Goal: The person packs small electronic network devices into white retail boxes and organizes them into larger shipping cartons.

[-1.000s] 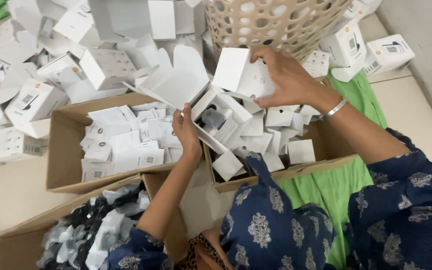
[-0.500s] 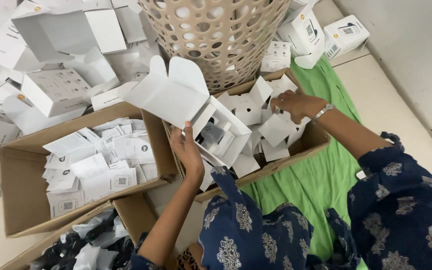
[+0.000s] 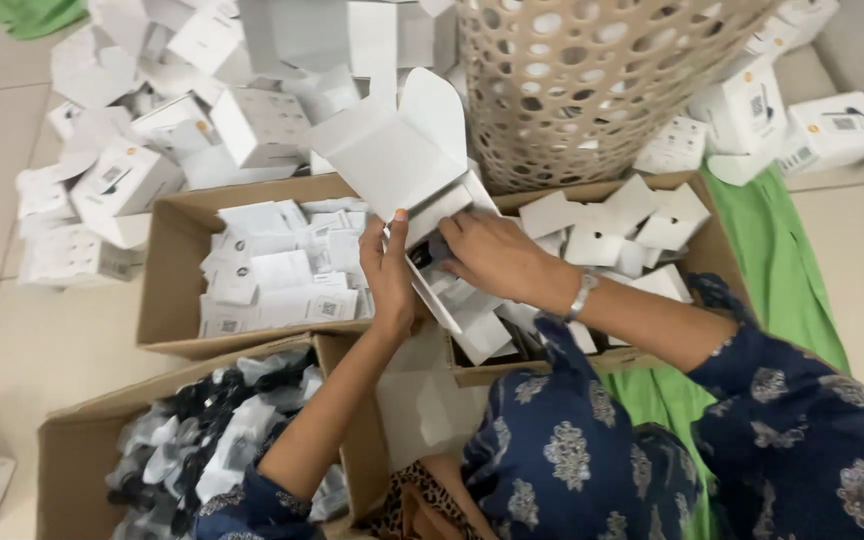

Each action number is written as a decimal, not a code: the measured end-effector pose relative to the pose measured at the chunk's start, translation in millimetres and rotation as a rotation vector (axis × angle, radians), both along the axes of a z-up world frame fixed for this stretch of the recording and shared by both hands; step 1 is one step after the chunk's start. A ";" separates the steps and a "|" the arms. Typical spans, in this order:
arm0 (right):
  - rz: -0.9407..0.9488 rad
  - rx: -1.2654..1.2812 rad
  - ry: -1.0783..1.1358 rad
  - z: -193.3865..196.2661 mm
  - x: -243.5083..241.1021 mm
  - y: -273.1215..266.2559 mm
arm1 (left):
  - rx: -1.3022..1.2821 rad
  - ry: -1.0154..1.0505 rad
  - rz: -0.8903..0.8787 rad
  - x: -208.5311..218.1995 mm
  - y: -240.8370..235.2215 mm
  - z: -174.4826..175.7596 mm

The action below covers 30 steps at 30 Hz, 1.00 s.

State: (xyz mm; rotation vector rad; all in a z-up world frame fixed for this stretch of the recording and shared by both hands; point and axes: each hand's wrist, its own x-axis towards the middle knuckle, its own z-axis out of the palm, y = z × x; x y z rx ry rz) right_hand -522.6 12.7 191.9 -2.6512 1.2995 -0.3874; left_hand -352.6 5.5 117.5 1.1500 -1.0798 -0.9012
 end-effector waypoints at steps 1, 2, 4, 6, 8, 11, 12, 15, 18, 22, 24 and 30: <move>0.031 -0.007 -0.004 -4.6 19.8 -9.6 | -0.007 -0.004 0.031 14.0 -4.0 11.3; 0.069 -0.052 -0.060 -9.2 40.4 -18.5 | 0.062 0.082 0.067 28.5 -7.4 22.5; 0.144 -0.098 -0.122 -10.2 79.7 -37.5 | 0.120 0.169 0.138 64.0 -17.9 33.3; 0.204 0.020 -0.196 -1.3 119.3 -60.1 | 0.175 0.220 0.214 109.0 -34.3 34.4; 0.243 0.070 -0.161 15.1 157.3 -65.9 | 0.132 0.215 0.257 155.0 -50.7 22.7; 0.299 0.159 -0.083 29.8 209.5 -64.7 | 0.091 0.151 0.289 223.0 -54.9 27.7; 0.317 0.191 -0.038 32.3 226.6 -62.3 | 0.086 0.100 0.276 245.7 -52.3 31.9; 0.385 0.111 -0.154 24.2 260.7 -45.8 | 0.109 0.105 0.251 296.8 -38.2 52.7; 0.398 0.088 -0.533 11.3 284.9 -39.3 | 0.130 0.211 0.287 344.5 -30.2 48.2; 0.372 0.318 -0.878 -25.3 296.9 -40.3 | 0.147 0.206 0.361 400.1 0.7 42.6; 0.179 0.603 -1.151 -58.9 300.9 -46.4 | 0.095 0.092 0.465 436.6 14.6 31.5; -0.205 1.393 -0.998 -93.4 325.4 -20.6 | 0.197 -0.186 0.955 464.0 74.8 75.7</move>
